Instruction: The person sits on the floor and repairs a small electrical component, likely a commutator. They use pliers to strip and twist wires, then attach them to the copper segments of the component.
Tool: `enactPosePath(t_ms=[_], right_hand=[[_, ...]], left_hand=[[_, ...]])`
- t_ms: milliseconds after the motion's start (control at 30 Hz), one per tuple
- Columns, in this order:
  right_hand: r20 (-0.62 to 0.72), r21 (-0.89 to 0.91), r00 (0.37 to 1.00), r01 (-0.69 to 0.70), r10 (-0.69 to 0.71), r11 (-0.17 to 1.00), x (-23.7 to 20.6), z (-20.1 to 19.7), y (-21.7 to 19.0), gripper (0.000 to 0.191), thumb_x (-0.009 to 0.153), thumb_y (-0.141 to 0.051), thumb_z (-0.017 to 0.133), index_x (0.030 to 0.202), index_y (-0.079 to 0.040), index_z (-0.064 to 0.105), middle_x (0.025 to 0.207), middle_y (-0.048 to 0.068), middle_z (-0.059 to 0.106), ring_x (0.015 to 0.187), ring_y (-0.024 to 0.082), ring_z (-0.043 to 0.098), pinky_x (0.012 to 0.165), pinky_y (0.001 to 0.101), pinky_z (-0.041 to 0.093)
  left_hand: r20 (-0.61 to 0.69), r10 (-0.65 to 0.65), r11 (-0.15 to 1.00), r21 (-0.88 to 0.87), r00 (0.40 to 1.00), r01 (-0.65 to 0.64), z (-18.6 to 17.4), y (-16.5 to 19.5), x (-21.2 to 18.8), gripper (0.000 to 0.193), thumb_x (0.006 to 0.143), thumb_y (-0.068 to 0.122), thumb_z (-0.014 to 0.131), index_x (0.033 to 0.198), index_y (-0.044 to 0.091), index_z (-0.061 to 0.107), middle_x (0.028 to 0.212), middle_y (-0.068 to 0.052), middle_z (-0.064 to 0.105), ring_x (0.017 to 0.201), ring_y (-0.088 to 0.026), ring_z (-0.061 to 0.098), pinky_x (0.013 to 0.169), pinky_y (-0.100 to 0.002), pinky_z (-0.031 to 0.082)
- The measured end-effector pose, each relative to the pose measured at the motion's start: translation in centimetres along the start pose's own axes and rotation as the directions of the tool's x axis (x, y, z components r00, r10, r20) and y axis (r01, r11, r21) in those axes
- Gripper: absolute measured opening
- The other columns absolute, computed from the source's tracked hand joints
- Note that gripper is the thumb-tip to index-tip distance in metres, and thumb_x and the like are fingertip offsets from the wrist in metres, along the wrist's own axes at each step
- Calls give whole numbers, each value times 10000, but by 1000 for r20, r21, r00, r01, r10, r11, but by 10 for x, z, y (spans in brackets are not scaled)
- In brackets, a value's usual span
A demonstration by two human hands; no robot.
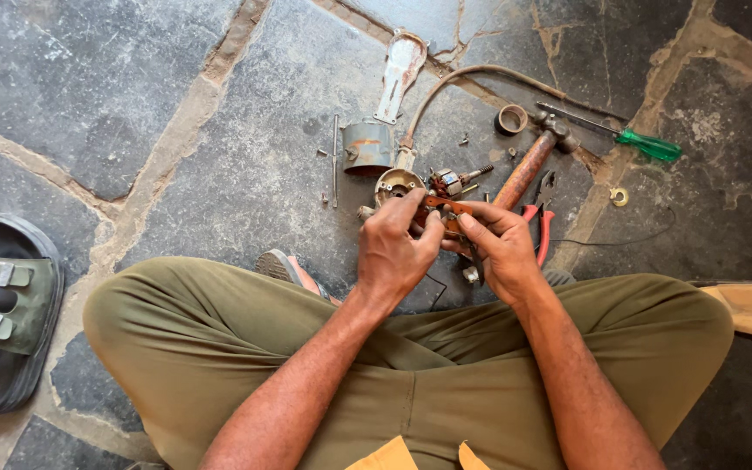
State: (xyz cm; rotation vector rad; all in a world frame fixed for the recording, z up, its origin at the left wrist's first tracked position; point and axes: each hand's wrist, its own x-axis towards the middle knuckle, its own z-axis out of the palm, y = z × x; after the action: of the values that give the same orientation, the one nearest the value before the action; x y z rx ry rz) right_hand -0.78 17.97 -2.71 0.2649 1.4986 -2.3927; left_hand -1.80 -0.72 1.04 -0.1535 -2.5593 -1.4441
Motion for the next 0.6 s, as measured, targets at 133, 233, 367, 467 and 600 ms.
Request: enactPosePath(t_ms=[133, 233, 367, 467, 600], right_hand=[[48, 108, 994, -107, 103, 988, 1, -4, -6, 351, 1047, -205, 582, 1311, 22, 630, 1241, 117, 714, 1109, 209, 698, 948, 426, 580], [127, 153, 984, -144, 125, 978, 1, -6, -10, 413, 1066, -249, 562, 1360, 42, 581, 1293, 133, 690, 1153, 225, 681, 999, 433, 550], [203, 171, 971, -159, 123, 972, 0, -3, -13, 487, 1072, -275, 560, 1429, 54, 516, 1365, 132, 648, 1217, 210, 645, 1051, 408, 523], [250, 171, 962, -156, 110, 973, -2, 0, -15, 546, 1073, -301, 564, 1467, 69, 485, 1385, 132, 635, 1239, 203, 633, 1062, 387, 509], [293, 170, 953, -129, 75, 977, -4, 4, -17, 598, 1059, -340, 574, 1473, 79, 472, 1396, 134, 628, 1256, 197, 628, 1084, 378, 502]], left_hand=[[-13, 30, 999, -21, 999, -30, -2, 2, 0, 344, 899, 162, 716, 1196, -11, 704, 929, -171, 711, 774, -299, 713, 677, -414, 578], [-13, 25, 997, -75, 1000, -26, -4, 3, 3, 333, 906, 160, 705, 1195, -6, 702, 930, -160, 709, 776, -286, 713, 682, -403, 575], [32, -68, 989, -133, 997, 72, -6, 9, 6, 331, 896, 166, 703, 1181, -3, 709, 882, -151, 702, 720, -271, 708, 645, -392, 560], [24, -70, 988, -134, 997, 72, -7, 14, 7, 325, 892, 171, 723, 1165, -6, 715, 850, -149, 694, 716, -275, 696, 649, -399, 549], [48, -80, 989, -119, 996, 85, -8, 16, 6, 293, 896, 187, 750, 1115, -6, 732, 819, -155, 689, 706, -290, 683, 650, -414, 537]])
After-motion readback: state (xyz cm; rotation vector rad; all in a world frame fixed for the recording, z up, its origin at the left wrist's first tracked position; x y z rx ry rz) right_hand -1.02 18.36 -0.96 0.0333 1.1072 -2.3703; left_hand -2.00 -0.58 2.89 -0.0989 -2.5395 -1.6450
